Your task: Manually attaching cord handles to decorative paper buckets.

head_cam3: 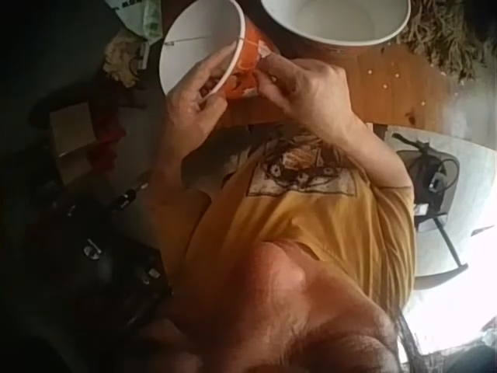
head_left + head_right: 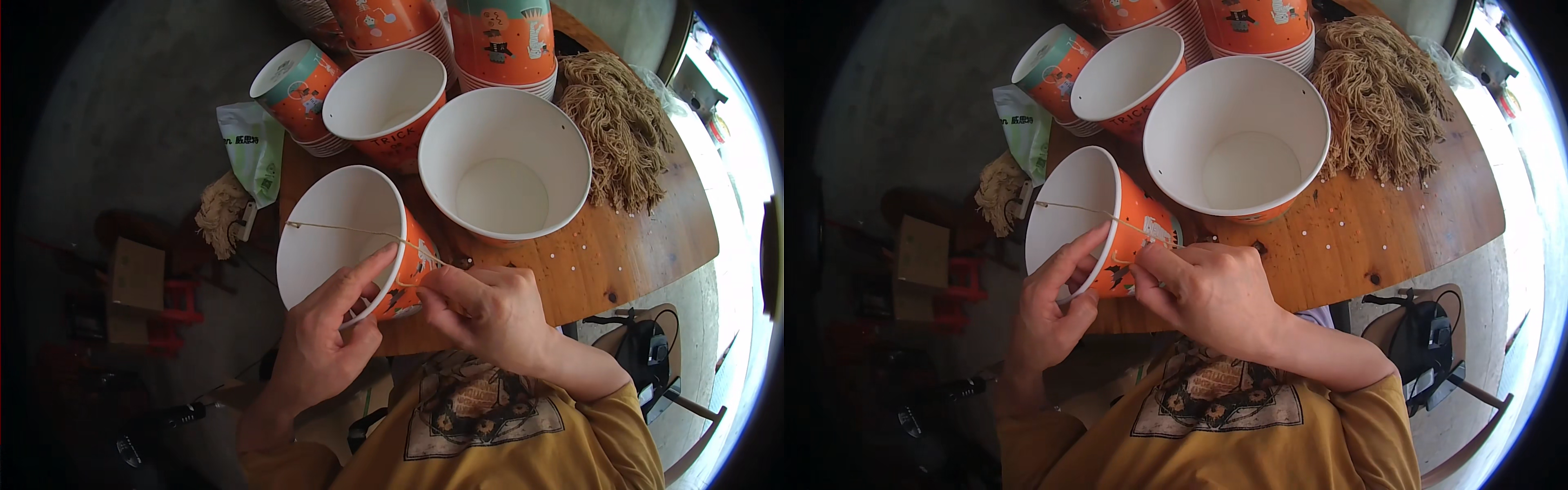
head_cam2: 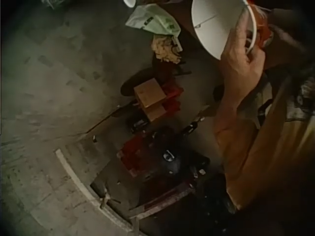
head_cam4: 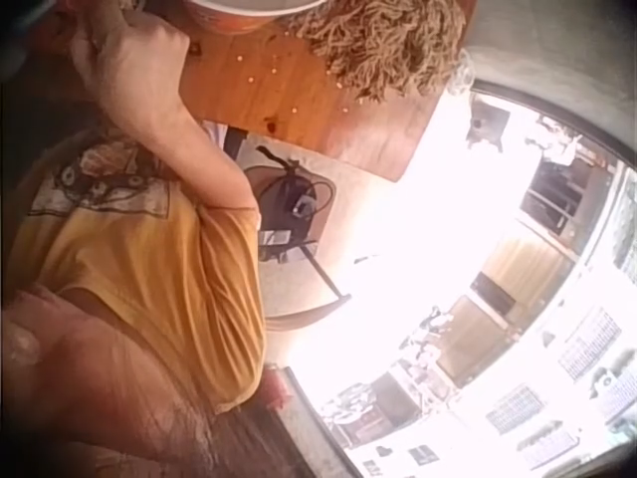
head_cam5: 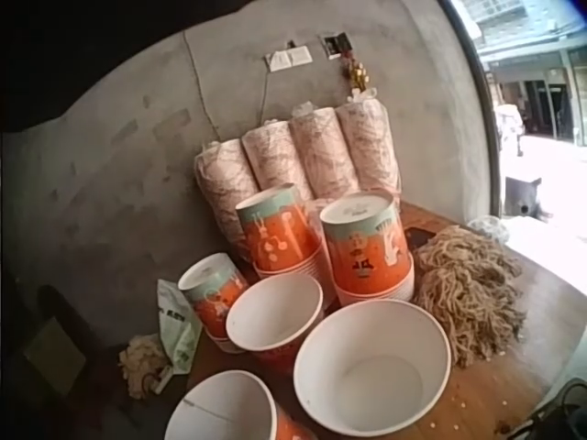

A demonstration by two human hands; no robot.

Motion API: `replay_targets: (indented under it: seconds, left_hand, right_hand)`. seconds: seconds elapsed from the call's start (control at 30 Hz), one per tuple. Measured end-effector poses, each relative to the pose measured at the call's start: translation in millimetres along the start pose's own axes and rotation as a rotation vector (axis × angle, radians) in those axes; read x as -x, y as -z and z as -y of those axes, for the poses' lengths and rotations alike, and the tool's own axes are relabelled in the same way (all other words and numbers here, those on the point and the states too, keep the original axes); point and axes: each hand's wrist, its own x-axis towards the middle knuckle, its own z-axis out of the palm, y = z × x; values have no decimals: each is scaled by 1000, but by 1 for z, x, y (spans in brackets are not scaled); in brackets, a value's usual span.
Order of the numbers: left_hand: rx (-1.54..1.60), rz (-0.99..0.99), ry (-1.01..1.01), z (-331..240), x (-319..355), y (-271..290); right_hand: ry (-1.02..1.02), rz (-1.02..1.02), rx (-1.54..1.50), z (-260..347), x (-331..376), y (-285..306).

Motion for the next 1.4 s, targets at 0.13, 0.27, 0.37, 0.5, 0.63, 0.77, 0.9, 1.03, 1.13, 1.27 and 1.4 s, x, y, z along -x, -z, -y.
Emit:
replay_targets:
  seconds: [0.13,0.27,0.37,0.5,0.63,0.77,0.9,1.03,1.13,1.27,1.4]
  left_hand:
    - [-18,8,24,-4,-1,-2]
    - [-28,6,30,-5,0,-3]
    - [-23,13,44,-4,-1,-2]
    - [-28,5,13,-7,0,-8]
    - [-33,19,19,-6,2,-16]
    - [-103,13,-144,-6,-2,-26]
    - [-363,-121,-445,-5,-6,-32]
    - [-508,-160,-537,-8,-8,-34]
    - [-606,-164,-563,-7,-5,-37]
    - [-703,-152,-560,-12,-5,-38]
    - [-554,-72,-500,-14,-6,-36]
  right_hand:
    - [-16,5,0,-1,1,2]
    - [-32,34,-10,-4,4,5]
    - [-87,62,-62,-3,4,6]
    - [-60,26,-112,-6,14,8]
    - [-99,19,-203,-9,20,11]
    - [-51,25,-247,-11,24,16]
    - [-11,29,-315,-9,25,21]
    - [11,26,-339,-10,27,22]
    - [-16,39,-366,-9,28,22]
    - [-21,12,-425,-12,27,17]
    - [-28,33,-453,-12,25,17]
